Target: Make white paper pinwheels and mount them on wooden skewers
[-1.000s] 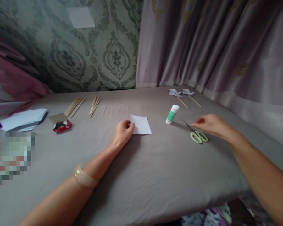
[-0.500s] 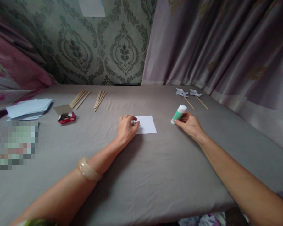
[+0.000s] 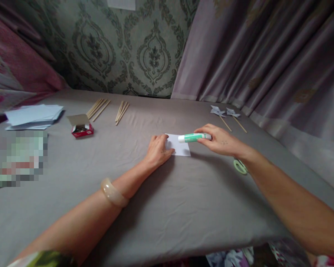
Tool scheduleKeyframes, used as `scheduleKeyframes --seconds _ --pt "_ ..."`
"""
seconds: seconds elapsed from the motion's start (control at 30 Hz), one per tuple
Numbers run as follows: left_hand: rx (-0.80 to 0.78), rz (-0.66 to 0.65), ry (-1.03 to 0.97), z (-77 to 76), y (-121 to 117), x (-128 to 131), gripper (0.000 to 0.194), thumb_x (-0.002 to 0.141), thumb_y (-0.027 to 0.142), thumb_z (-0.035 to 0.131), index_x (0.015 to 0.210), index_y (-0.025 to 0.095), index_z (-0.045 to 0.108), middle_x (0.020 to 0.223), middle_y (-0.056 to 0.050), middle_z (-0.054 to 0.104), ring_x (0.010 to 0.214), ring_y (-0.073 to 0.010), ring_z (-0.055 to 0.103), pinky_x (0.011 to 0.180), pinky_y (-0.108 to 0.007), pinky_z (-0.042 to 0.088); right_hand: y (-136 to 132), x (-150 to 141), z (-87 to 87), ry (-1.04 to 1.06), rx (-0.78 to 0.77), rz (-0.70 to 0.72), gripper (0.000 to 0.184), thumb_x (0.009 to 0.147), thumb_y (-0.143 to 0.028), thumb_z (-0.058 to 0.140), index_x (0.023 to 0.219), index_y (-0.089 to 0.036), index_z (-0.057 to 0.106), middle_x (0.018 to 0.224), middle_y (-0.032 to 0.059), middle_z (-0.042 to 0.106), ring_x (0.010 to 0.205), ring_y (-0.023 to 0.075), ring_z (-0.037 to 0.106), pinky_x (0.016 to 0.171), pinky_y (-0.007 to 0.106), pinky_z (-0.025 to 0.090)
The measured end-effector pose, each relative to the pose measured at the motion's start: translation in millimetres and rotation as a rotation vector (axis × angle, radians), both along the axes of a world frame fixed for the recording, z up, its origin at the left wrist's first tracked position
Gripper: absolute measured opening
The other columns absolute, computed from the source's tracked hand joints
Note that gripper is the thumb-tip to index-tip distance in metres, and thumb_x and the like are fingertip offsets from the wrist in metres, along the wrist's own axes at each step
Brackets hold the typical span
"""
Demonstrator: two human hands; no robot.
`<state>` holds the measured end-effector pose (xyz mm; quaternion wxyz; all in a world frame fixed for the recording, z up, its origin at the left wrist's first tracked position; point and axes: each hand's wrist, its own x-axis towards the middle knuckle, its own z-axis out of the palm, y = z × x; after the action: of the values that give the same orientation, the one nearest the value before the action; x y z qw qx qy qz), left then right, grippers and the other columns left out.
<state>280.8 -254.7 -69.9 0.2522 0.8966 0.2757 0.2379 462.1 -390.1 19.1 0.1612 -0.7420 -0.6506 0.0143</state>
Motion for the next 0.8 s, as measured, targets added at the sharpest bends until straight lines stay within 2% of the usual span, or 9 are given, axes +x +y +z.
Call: scheduleKeyframes --seconds 0.13,0.33,0.57,0.8 --pt "0.002 0.017 0.001 -2.0 -1 1 0.045 0.071 0.029 0.064 0.112 0.015 0.056 0.113 -0.013 0.062 0.108 -0.0282 0.049 0.095 -0.041 0.039 17 -6 15.4 -0.134 -0.064 0.066 0.027 0.082 -0.025 0.056 0.108 -0.018 0.061 0.103 0.0078 0.064 0.096 0.0218 0.058 0.086 0.032 0.043" --pt "0.008 0.022 0.026 -1.7 -2 2 0.044 0.072 0.029 0.063 0.111 0.012 0.056 0.108 -0.013 0.062 0.106 -0.0281 0.049 0.095 -0.039 0.038 41 -25 30.5 -0.178 -0.173 0.127 0.026 0.081 -0.018 0.057 0.106 -0.018 0.059 0.101 0.0075 0.064 0.098 0.0221 0.056 0.083 0.029 0.040" --pt "0.010 0.025 0.047 0.1 -3 2 0.045 0.071 0.030 0.062 0.111 0.009 0.056 0.109 -0.014 0.062 0.107 -0.0280 0.049 0.094 -0.037 0.037 50 -37 35.7 -0.237 -0.239 0.164 0.026 0.082 -0.015 0.056 0.108 -0.018 0.058 0.100 0.0075 0.063 0.099 0.0223 0.054 0.081 0.029 0.039" --pt "0.009 0.034 0.039 -1.1 -3 3 0.043 0.071 0.031 0.064 0.110 0.012 0.056 0.110 -0.013 0.062 0.107 -0.0276 0.049 0.095 -0.038 0.037 54 -38 35.4 -0.276 -0.285 0.167 0.027 0.082 -0.015 0.055 0.110 -0.017 0.057 0.100 0.0083 0.062 0.099 0.0222 0.054 0.083 0.029 0.039"
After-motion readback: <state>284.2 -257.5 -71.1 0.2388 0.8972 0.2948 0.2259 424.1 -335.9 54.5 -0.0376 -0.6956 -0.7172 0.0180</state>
